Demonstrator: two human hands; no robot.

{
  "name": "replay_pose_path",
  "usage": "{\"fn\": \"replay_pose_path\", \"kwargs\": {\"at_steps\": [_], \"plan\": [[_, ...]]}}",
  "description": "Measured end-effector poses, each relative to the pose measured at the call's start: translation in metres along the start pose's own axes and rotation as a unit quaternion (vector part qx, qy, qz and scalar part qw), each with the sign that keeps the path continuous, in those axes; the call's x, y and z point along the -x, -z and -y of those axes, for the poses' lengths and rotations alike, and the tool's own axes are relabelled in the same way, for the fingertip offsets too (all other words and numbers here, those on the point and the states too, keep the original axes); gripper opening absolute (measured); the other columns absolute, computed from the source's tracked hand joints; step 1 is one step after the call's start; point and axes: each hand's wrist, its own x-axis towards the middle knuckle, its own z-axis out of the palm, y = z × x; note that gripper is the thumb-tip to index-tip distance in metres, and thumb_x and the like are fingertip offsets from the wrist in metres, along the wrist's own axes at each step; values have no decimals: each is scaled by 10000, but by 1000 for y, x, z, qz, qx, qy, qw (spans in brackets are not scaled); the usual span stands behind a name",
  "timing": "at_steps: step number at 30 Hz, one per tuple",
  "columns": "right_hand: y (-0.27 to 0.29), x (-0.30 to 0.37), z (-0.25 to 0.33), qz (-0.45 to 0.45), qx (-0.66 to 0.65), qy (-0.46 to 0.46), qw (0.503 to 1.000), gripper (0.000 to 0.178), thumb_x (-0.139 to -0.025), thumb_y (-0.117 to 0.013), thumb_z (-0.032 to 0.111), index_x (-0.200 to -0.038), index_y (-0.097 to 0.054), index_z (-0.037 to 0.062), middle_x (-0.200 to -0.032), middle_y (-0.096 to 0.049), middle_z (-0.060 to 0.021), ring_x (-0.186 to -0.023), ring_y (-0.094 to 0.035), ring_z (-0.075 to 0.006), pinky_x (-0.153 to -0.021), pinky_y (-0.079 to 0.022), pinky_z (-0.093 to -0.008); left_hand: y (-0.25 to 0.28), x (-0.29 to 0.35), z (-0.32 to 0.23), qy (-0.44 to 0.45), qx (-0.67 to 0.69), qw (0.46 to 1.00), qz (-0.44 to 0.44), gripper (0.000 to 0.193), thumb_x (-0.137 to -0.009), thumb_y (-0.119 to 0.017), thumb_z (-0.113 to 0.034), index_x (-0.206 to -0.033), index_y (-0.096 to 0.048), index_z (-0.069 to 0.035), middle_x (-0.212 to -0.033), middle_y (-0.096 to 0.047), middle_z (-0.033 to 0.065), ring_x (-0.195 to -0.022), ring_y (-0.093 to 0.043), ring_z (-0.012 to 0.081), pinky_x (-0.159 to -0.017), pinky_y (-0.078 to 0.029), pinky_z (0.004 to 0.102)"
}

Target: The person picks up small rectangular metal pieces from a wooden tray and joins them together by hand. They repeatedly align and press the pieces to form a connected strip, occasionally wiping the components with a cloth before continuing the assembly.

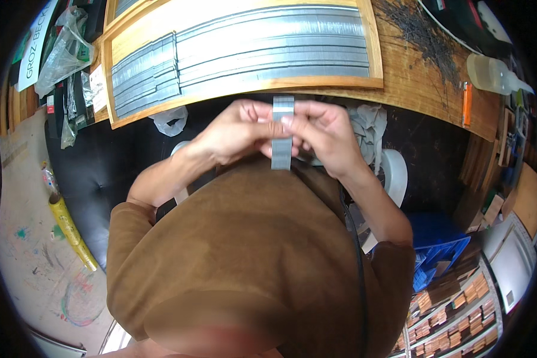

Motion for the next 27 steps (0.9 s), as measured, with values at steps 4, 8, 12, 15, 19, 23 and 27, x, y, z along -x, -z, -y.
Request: {"fn": "replay_pose_path", "kwargs": {"at_steps": [4,8,12,15,19,23,27], "plan": [[3,-15,-11,-24,-53,32,998,142,-988,-699,118,-1000,-751,-14,-767,-684,3,-601,-569,-25,-527,-434,-170,0,-6,-1,-17,2,1000,-16,195,-992,-698,-125,-1098,-732,35,-998,-773,142,-875,-772,217,-655,-623,241],[-2,-17,-12,-36,-79,30,996,123,-974,-713,97,-978,-755,-18,-770,-694,-14,-567,-572,-33,-493,-475,-182,-1,-8,3,-53,6,998,-29,169,-978,-713,-109,-1057,-737,39,-969,-777,130,-841,-772,194,-649,-621,234],[0,-20,-18,-51,-57,51,996,115,-958,-734,81,-991,-754,-27,-768,-694,-28,-570,-586,-46,-499,-497,-193,-2,-8,7,-60,-6,997,-46,170,-987,-710,-133,-1065,-750,13,-953,-776,121,-869,-766,198,-663,-598,241],[-1,-16,-15,-42,4,61,997,133,-953,-738,59,-1039,-757,-40,-781,-694,-31,-618,-607,-61,-554,-509,-196,6,-7,10,-68,-109,990,-54,167,-983,-721,-125,-1082,-756,4,-949,-776,102,-854,-747,157,-712,-587,252],[-10,-6,-4,25,114,160,980,197,-904,-750,-38,-1101,-762,-48,-923,-688,-55,-811,-626,-99,-717,-511,-222,0,15,28,-230,-242,936,-109,147,-984,-727,-105,-915,-747,23,-728,-671,-30,-673,-513,32,-595,-435,239],[-21,2,3,49,203,220,953,199,-838,-792,-85,-1029,-781,-30,-910,-649,-53,-827,-598,-116,-725,-481,-228,-4,32,34,-312,-370,861,-155,130,-950,-749,-68,-1060,-774,-3,-678,-668,84,-602,-547,56,-556,-465,237],[-26,-1,6,65,221,233,945,181,-816,-822,-65,-987,-789,-19,-865,-633,-40,-787,-569,-107,-680,-449,-230,-5,32,46,-359,-338,851,-179,151,-928,-740,-24,-1075,-770,-3,-680,-660,81,-574,-562,74,-534,-452,241]]}}
